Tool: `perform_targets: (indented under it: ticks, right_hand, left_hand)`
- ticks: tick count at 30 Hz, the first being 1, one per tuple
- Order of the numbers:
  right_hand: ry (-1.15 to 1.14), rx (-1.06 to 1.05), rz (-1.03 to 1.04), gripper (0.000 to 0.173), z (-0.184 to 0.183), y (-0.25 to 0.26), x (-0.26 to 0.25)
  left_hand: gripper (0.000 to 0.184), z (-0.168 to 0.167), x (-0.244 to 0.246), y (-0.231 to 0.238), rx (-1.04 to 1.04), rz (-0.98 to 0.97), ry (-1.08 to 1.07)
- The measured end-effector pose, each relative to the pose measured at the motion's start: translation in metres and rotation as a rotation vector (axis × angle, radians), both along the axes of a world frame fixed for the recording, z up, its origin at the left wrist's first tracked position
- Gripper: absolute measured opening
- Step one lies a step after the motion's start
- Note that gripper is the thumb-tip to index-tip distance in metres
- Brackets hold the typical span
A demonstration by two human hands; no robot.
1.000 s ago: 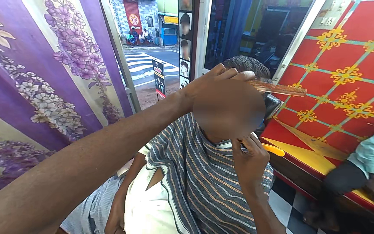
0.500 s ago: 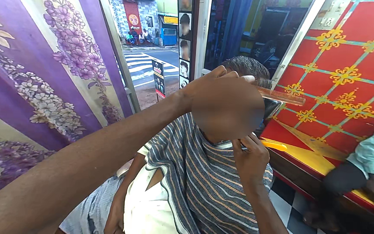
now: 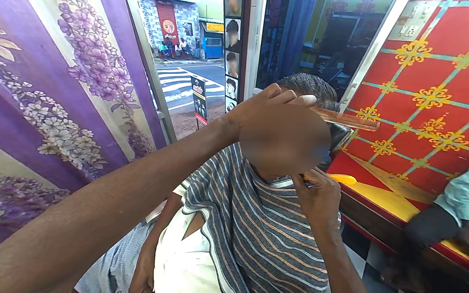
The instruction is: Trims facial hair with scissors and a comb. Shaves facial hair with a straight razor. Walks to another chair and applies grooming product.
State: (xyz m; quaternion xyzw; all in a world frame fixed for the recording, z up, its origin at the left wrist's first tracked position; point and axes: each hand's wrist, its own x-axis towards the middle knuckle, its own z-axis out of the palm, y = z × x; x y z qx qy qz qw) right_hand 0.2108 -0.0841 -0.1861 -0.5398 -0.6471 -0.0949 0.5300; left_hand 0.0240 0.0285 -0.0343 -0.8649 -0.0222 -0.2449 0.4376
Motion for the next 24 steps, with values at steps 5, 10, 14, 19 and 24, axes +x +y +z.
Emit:
perform_targets:
  ticks: [5,10,14,19,24]
  right_hand:
    - [-0.035,0.082,-0.059,0.015,-0.0026,0.0008,-0.0020]
    - [-0.068,0.135,-0.094,0.015,-0.0087,0.0028,-0.0042]
    - [-0.048,0.089,-0.040,0.016,-0.0045,0.0016,0.0001]
    - [-0.045,0.109,-0.047,0.016,-0.0063,0.0033,0.0000]
    - [-0.034,0.089,-0.039,0.015,-0.0047,0.0027,0.0017]
  left_hand:
    - [0.044,-0.0015,0.0006,-0.0010,0.010,0.003,-0.009]
    - [0.043,0.0010,0.0015,-0.0037,0.010,-0.002,-0.009]
    - [0.046,0.0010,0.0013,-0.0031,0.011,0.005,-0.013]
    - [0.048,0.0030,0.0020,-0.0039,-0.002,0.023,-0.023]
    - [0.049,0.0030,0.0021,-0.0039,-0.014,0.019,-0.024]
